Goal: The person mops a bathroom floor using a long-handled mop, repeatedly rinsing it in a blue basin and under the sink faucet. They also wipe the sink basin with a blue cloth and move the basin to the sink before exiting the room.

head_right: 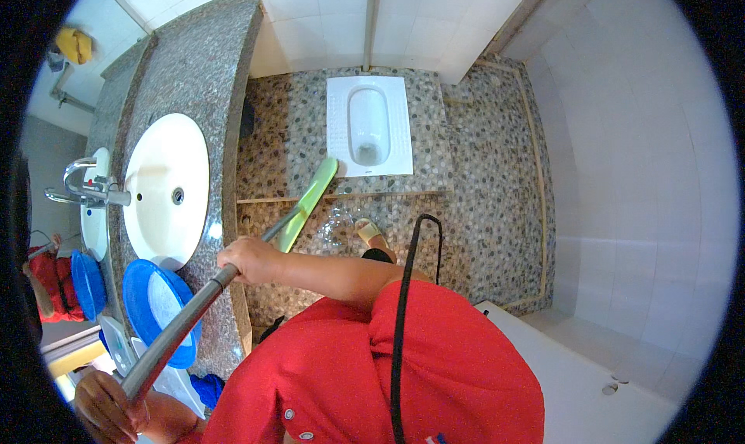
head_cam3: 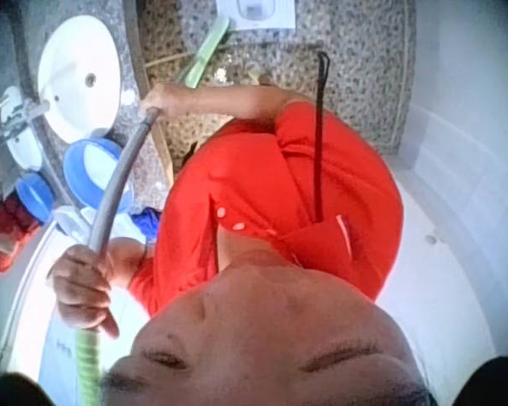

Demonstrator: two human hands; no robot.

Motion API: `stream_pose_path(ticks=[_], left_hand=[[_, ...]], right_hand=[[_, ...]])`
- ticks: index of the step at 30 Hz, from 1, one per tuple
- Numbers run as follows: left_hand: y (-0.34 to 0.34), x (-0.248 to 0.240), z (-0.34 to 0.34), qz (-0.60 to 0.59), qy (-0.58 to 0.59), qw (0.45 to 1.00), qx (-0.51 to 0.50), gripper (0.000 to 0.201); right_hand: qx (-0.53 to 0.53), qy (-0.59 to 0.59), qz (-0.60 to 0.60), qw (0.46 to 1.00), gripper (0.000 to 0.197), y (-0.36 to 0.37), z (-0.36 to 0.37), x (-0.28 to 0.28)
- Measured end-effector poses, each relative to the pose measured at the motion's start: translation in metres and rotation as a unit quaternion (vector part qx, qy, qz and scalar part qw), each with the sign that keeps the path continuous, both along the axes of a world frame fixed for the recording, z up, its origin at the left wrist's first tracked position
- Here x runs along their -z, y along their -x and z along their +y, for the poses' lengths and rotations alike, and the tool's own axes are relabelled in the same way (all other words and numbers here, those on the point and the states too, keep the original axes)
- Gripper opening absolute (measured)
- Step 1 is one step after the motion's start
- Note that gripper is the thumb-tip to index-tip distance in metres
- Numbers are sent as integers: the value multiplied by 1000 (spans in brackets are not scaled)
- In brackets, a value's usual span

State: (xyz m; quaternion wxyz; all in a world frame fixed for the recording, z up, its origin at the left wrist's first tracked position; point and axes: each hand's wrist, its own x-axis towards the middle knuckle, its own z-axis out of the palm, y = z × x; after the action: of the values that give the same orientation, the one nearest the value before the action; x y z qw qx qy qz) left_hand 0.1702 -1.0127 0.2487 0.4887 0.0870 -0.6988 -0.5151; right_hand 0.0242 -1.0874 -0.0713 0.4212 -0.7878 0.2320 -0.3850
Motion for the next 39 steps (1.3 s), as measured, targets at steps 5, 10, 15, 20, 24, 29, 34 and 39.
stream_pose_path(ticks=[5, 10, 15, 20, 24, 29, 34, 39], left_hand=[[-15, 2, 17, -43, -29, 998, -40, 27], [-41, 37, 26, 45, -156, 965, -208, 35], [-37, 131, 23, -78, -191, 885, -418, 30], [-17, 205, 35, -58, -205, 792, -572, 19], [-9, 218, 28, -2, -202, 737, -645, 21], [-8, 223, -2, 43, -223, 683, -694, 19], [-23, 223, -25, 67, -233, 675, -697, 19], [-37, 227, -52, 48, -215, 674, -705, 19]], right_hand=[[-52, -23, -5, 998, 22, -35, 32, 16], [-115, -93, 50, 988, 20, -45, 44, 25], [-169, -167, 224, 945, 43, 13, -9, 46], [-54, -133, 305, 941, 45, 172, -117, 75], [28, -205, 357, 911, 41, 294, -181, 87], [127, -276, 407, 861, 39, 420, -214, 112], [259, -393, 466, 749, 42, 502, -199, 152], [273, -449, 456, 718, 39, 527, -140, 178]])
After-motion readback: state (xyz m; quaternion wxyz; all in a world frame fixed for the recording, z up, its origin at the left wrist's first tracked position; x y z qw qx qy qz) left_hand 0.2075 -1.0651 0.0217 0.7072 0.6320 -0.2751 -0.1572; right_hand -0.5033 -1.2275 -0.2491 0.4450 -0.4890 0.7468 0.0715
